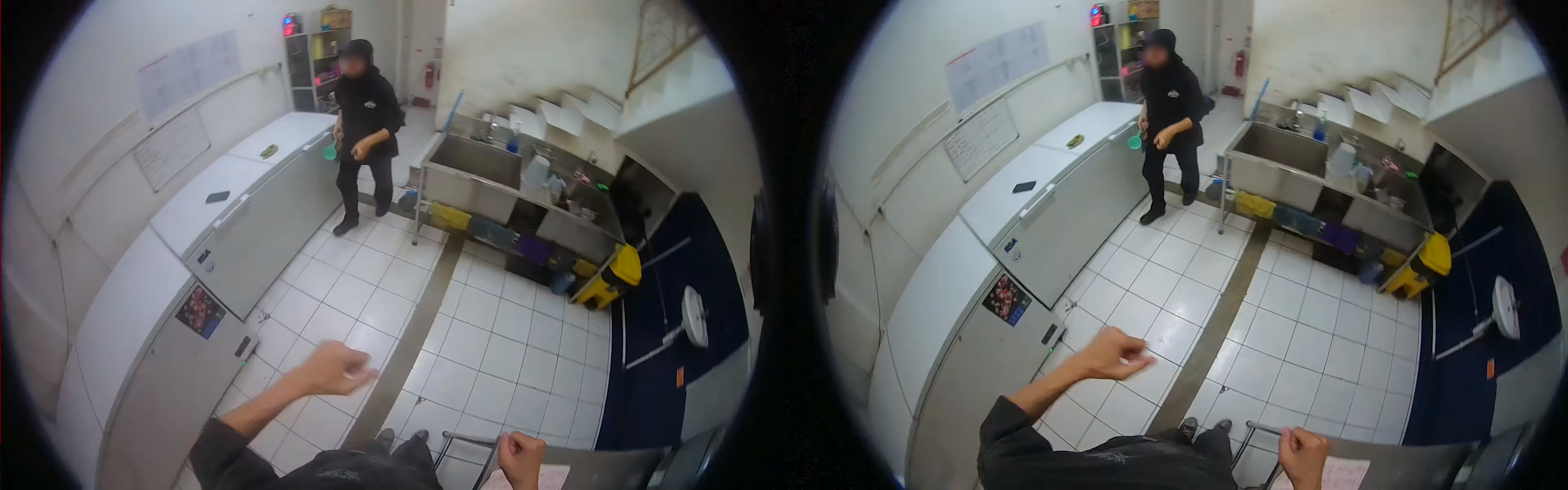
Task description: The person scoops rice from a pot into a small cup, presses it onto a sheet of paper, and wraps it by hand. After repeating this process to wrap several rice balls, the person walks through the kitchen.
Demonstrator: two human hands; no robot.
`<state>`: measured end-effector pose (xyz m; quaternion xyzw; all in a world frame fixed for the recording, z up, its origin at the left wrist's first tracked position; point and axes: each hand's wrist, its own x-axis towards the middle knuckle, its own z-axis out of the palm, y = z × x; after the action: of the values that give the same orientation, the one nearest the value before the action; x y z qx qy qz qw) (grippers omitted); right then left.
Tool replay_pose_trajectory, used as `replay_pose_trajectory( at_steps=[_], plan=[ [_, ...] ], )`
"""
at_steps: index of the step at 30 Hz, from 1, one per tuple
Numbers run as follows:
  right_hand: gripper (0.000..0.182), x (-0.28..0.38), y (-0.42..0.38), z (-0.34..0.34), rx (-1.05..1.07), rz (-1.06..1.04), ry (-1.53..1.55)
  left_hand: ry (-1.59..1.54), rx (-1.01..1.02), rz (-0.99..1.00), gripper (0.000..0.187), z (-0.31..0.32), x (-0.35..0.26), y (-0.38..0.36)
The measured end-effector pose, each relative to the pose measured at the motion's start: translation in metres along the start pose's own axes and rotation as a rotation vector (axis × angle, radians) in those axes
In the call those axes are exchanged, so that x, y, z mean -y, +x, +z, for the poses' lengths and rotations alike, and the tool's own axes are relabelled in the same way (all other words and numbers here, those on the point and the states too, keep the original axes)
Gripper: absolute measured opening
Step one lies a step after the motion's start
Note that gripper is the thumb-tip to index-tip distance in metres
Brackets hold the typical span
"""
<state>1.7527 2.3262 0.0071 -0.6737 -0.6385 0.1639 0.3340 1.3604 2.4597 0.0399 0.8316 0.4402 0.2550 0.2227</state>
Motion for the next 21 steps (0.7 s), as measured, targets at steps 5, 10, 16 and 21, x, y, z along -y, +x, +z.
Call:
replay_pose_trajectory(
  at_steps=[5, 10, 16, 21],
  plan=[
    [0.041, -0.008, 0.074, 0.002, 0.105, 0.031, -0.099, 0.189, -0.25, -0.207, 0.042, -0.058, -0.001, -0.012],
    [0.036, 0.084, 0.197, 0.065, 0.285, -0.686, 0.162, 0.222, -0.281, -0.006, 0.036, -0.042, 0.001, 0.054],
    [0.034, 0.192, 0.267, 0.152, 0.509, -1.169, 0.343, 0.271, -0.321, -0.119, 0.038, -0.053, 0.037, 0.057],
    [0.037, 0.163, 0.298, 0.201, 0.53, -0.916, 0.314, 0.444, -0.529, -0.513, 0.049, -0.084, 0.049, -0.069]
  ],
)
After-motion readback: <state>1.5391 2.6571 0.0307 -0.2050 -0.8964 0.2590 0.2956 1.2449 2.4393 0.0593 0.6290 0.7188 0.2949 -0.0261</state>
